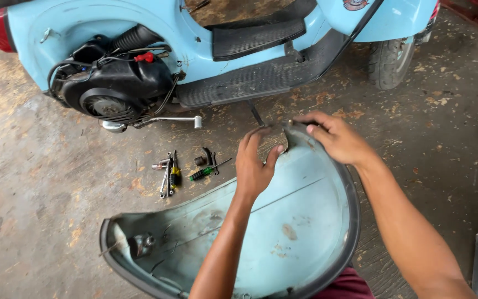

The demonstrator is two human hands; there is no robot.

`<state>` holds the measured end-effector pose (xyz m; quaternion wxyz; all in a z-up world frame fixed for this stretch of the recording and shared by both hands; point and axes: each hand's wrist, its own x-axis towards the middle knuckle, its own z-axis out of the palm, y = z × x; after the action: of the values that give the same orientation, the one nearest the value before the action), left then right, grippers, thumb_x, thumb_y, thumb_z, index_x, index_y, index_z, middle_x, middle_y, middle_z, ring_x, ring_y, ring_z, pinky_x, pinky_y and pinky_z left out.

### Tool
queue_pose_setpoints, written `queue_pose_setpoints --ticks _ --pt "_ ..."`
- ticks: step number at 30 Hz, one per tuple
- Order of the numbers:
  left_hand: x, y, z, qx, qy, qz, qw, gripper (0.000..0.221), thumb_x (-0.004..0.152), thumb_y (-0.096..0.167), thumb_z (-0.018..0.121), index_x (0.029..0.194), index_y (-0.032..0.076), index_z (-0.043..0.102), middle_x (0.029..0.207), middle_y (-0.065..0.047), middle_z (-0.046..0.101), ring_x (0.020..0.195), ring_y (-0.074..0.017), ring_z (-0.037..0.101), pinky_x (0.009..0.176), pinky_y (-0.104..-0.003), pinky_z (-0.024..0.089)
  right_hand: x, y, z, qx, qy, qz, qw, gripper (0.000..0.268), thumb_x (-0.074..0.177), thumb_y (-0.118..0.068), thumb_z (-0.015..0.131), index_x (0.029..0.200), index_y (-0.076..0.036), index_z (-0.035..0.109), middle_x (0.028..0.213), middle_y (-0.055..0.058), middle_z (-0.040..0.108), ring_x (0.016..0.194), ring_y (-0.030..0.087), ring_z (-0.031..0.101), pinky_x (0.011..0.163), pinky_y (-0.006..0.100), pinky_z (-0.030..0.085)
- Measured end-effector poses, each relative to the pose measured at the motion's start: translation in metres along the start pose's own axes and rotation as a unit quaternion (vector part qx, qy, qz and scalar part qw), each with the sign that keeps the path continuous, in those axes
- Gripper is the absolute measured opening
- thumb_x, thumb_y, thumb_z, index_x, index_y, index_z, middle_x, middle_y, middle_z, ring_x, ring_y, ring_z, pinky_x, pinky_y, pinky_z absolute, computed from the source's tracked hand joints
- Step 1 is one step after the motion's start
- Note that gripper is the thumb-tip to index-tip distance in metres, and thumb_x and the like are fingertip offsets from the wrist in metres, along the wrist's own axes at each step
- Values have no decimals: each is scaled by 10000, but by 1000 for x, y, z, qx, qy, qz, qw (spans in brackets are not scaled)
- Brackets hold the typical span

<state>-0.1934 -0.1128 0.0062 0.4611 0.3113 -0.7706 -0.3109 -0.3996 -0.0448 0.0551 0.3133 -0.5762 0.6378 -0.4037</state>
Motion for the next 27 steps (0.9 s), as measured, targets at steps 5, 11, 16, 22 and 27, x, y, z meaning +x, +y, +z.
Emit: queue_pose_setpoints --ticks 5,11,16,22,27 --pt "14 1 37 -116 -10 -38 992 383 928 218 778 1266 94 649 1236 -113 716 1232 -366 649 1021 -484 533 -15 -4 -9 24 10 -3 1000 338 1005 -36 495 1297 24 656 1226 244 697 1208 398 647 1091 551 442" --pt "23 11 63 -199 30 1 979 242 910 178 792 1131 110 719 1116 -84 759 1110 -280 727 957 -401 564 -24 -7 -18 24 14 -32 999 330 998 -19 492 1277 87 632 1205 268 680 1220 430 637 1087 581 429" --pt "25 14 72 -227 51 5 973 121 903 140 797 1002 88 749 1023 -80 768 1006 -247 755 887 -362 581 -26 3 -22 31 19 -44 998 322 996 -11 502 1277 83 627 1201 256 669 1224 411 631 1081 583 433" --pt "28 16 72 -228 46 22 972 93 935 95 755 1015 49 752 1012 -135 764 1001 -308 751 884 -413 577 -24 -2 -24 38 21 -42 998 315 991 12 495 1256 131 616 1146 271 663 1170 434 649 1067 608 434" --pt "28 11 75 -260 42 29 964 117 945 55 733 1057 23 738 1033 -152 755 1046 -330 740 917 -440 575 -23 6 -25 31 20 -52 998 308 991 13 498 1257 104 625 1135 252 655 1166 410 643 1043 603 451"
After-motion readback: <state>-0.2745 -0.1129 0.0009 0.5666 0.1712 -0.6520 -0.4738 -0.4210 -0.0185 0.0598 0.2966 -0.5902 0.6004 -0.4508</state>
